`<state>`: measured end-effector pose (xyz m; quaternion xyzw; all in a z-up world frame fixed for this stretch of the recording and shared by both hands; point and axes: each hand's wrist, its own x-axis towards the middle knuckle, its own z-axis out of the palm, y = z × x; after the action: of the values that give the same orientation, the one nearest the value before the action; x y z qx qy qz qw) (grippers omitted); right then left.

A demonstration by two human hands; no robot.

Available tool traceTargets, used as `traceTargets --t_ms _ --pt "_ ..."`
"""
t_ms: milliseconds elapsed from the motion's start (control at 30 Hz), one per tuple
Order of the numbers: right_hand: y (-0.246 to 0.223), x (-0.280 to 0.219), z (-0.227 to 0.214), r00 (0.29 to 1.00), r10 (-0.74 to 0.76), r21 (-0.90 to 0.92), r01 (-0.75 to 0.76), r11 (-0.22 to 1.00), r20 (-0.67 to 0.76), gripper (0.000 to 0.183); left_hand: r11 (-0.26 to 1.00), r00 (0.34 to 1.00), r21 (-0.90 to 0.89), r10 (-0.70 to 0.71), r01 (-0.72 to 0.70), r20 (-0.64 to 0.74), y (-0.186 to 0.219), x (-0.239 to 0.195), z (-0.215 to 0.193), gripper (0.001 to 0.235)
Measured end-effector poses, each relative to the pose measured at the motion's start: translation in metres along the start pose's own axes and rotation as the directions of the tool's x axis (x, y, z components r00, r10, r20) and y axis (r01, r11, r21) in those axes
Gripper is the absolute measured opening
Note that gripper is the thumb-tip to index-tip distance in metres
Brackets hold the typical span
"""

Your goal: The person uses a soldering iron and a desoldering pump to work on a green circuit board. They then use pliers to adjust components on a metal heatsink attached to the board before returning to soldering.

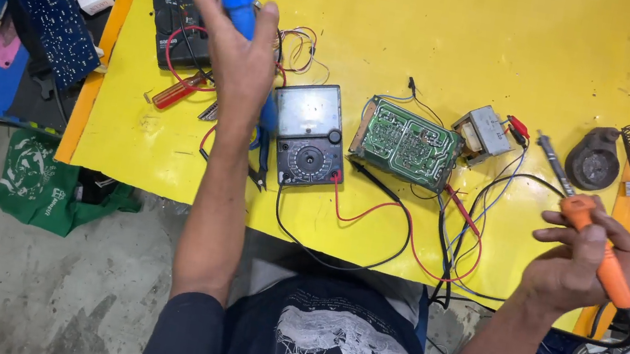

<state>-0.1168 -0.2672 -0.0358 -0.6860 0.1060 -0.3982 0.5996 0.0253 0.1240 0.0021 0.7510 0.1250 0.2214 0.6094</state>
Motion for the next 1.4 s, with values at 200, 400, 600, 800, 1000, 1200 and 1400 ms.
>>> traceTargets --t_ms 200,400,600,800,1000,1200,1400 --pt "0.015 0.027 -0.051 0.924 -0.382 -0.234 0.375 0.897 0.016 0.032 0.660 0.919 0.705 -0.056 -0.259 0.390 -0.046 0.008 0.005 0.063" --pt "0.018 0.041 -0.076 0.911 -0.398 -0.311 0.349 0.884 -0.110 0.033 0.310 0.823 0.763 0.211 -0.568 0.527 -0.057 -0.007 0.015 0.057" --pt "0.027 0.046 -0.088 0.914 -0.382 -0.342 0.319 0.884 -0.136 0.028 0.706 0.273 0.058 0.196 -0.706 0.942 -0.002 -0.055 0.022 0.090" --pt "0.029 0.046 -0.085 0.932 -0.327 -0.281 0.276 0.919 -0.154 0.032 0.642 0.208 0.077 0.131 -0.763 0.969 -0.004 -0.049 0.041 0.083" --pt "0.033 0.052 -0.088 0.912 -0.350 -0.300 0.280 0.912 -0.215 0.027 0.611 0.197 0.006 0.246 -0.792 0.949 -0.015 -0.046 0.039 0.069" --pt "0.036 0.054 -0.074 0.941 -0.245 -0.252 0.184 0.950 -0.234 0.025 0.678 0.230 -0.068 0.340 -0.732 0.912 -0.024 -0.051 0.039 0.059" --pt "0.031 0.064 -0.040 0.985 -0.160 -0.196 0.146 0.970 -0.057 0.019 0.832 0.341 0.043 0.179 -0.554 0.923 -0.003 -0.054 0.035 0.058"
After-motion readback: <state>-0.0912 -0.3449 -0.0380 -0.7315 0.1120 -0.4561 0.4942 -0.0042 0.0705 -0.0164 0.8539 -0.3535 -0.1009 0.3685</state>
